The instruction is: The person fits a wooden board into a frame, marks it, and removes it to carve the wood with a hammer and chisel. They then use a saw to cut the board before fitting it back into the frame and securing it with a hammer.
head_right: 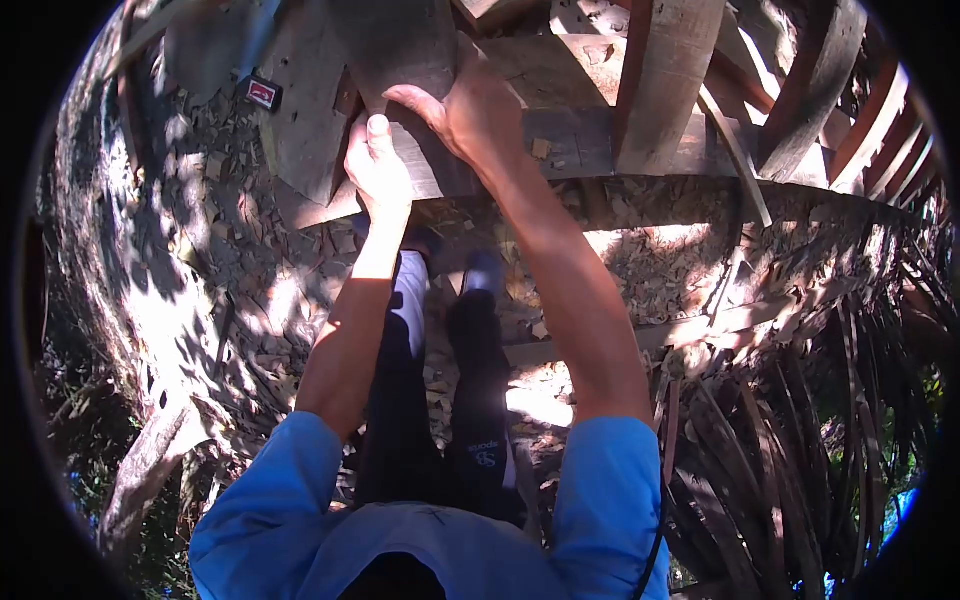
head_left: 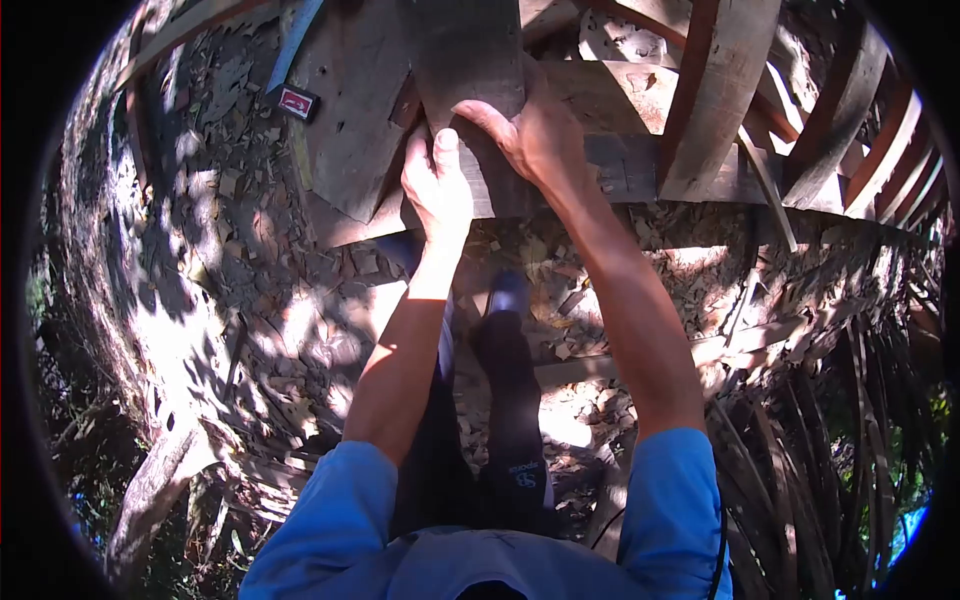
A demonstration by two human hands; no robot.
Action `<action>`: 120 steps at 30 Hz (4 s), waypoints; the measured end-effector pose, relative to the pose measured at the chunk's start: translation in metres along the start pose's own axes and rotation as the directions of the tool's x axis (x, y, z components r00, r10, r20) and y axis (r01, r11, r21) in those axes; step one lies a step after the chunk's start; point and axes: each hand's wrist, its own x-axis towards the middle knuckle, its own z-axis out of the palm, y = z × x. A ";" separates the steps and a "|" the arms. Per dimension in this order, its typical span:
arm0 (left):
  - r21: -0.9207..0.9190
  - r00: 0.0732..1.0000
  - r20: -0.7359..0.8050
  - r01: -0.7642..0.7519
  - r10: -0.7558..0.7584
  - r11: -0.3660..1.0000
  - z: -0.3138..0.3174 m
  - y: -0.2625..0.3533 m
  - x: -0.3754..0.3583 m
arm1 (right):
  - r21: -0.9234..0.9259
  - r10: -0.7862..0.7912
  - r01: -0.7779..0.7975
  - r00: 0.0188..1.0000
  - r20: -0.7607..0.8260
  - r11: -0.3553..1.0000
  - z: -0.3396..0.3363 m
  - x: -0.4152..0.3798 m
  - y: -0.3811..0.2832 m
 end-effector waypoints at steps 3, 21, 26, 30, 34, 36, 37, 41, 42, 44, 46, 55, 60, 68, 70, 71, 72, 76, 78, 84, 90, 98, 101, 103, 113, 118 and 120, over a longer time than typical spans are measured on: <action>0.097 0.999 0.013 -0.041 0.040 0.994 0.005 0.001 -0.008 | -0.028 -0.097 0.095 0.992 -0.074 0.995 0.006 0.003 0.008; 0.189 0.980 -0.197 0.032 0.006 0.981 0.036 -0.008 -0.006 | 0.345 0.345 -0.322 0.939 -0.006 0.882 0.008 0.001 -0.017; 0.154 0.989 -0.146 -0.009 0.032 0.988 0.032 -0.024 -0.007 | 0.410 0.375 -0.322 0.925 -0.055 0.853 0.009 0.007 -0.015; 0.256 0.989 -0.137 -0.024 0.061 0.966 0.032 -0.012 -0.004 | 0.333 0.401 -0.367 0.915 -0.038 0.868 0.003 0.004 -0.023; 0.224 0.992 -0.101 -0.051 0.075 0.973 0.030 -0.011 -0.002 | 0.277 0.387 -0.343 0.914 -0.122 0.898 0.010 -0.006 -0.023; 0.184 0.998 -0.021 -0.057 0.062 0.981 0.021 -0.009 -0.003 | 0.226 0.403 -0.367 0.904 -0.142 0.902 0.009 -0.004 -0.025; 0.168 0.999 0.015 -0.054 0.052 0.984 0.014 -0.005 -0.005 | 0.209 0.415 -0.384 0.899 -0.139 0.900 0.007 -0.004 -0.027; 0.345 0.982 0.083 -0.186 0.168 0.920 -0.031 0.023 -0.011 | 0.159 0.422 -0.395 0.881 -0.213 0.905 0.007 -0.008 -0.037; 0.314 0.966 0.125 -0.255 0.227 0.914 -0.041 0.030 -0.010 | 0.126 0.395 -0.375 0.882 -0.258 0.919 0.009 -0.008 -0.037; 0.235 0.874 0.272 -0.466 0.403 0.853 -0.049 0.062 0.007 | 0.104 0.330 -0.313 0.886 -0.325 0.944 0.012 -0.011 -0.038; 0.111 0.749 0.365 -0.624 0.552 0.773 -0.041 0.090 0.029 | 0.080 0.304 -0.294 0.890 -0.341 0.952 0.009 -0.013 -0.044; -0.170 -0.113 0.846 -0.983 0.521 0.063 0.039 0.108 0.093 | 0.578 0.777 -0.532 0.526 -0.346 0.618 0.024 -0.147 0.002; -0.126 -0.160 0.897 -0.986 0.413 -0.107 0.040 0.099 0.110 | 0.754 0.896 -0.535 0.416 -0.158 0.381 0.050 -0.182 0.039; -0.061 -0.102 0.942 -0.989 0.319 -0.137 0.045 0.100 0.104 | 0.888 0.888 0.021 0.016 0.459 -0.459 0.071 -0.169 0.066; -0.055 -0.100 0.952 -0.986 0.291 -0.158 0.044 0.098 0.105 | 0.848 0.859 0.176 -0.032 0.512 -0.499 0.076 -0.152 0.062; -0.057 -0.103 0.957 -0.984 0.273 -0.169 0.043 0.097 0.106 | 0.822 0.841 0.220 -0.011 0.541 -0.525 0.090 -0.152 0.064; -0.056 -0.105 0.957 -0.982 0.270 -0.182 0.044 0.096 0.106 | 0.828 0.845 0.209 -0.018 0.535 -0.520 0.094 -0.149 0.061; -0.066 -0.129 0.959 -0.968 0.251 -0.243 0.042 0.096 0.106 | 0.847 0.859 0.170 -0.001 0.512 -0.504 0.106 -0.137 0.040; -0.060 -0.123 0.965 -0.963 0.233 -0.261 0.042 0.097 0.105 | 0.829 0.849 0.193 0.050 0.526 -0.525 0.112 -0.136 0.032; -0.053 -0.113 0.974 -0.956 0.195 -0.287 0.043 0.099 0.105 | 0.858 0.868 0.328 -0.173 0.465 -0.395 0.126 -0.083 0.021; 0.003 -0.041 0.988 -0.959 0.149 -0.282 0.045 0.099 0.099 | 0.863 0.868 0.316 -0.181 0.462 -0.393 0.140 -0.089 0.018; 0.003 -0.047 0.984 -0.960 0.172 -0.280 0.051 0.104 0.097 | 0.774 0.792 0.385 -0.153 0.590 -0.502 0.124 -0.089 0.018; 0.024 -0.027 0.979 -0.969 0.202 -0.245 0.052 0.100 0.095 | 0.806 0.809 0.325 -0.165 0.564 -0.495 0.123 -0.095 0.001; 0.058 0.021 0.987 -0.971 0.156 -0.233 0.056 0.103 0.092 | 0.813 0.810 0.304 -0.174 0.560 -0.497 0.123 -0.098 -0.010; 0.037 -0.004 0.983 -0.975 0.184 -0.219 0.063 0.107 0.092 | 0.877 0.861 0.132 -0.170 0.480 -0.463 0.111 -0.096 0.000; 0.023 -0.032 0.966 -0.977 0.257 -0.210 0.059 0.104 0.094 | 0.909 0.898 0.021 -0.148 0.415 -0.417 0.106 -0.094 0.011; 0.022 -0.032 0.960 -0.982 0.279 -0.188 0.057 0.102 0.094 | 0.916 0.913 -0.070 -0.141 0.383 -0.395 0.106 -0.087 0.018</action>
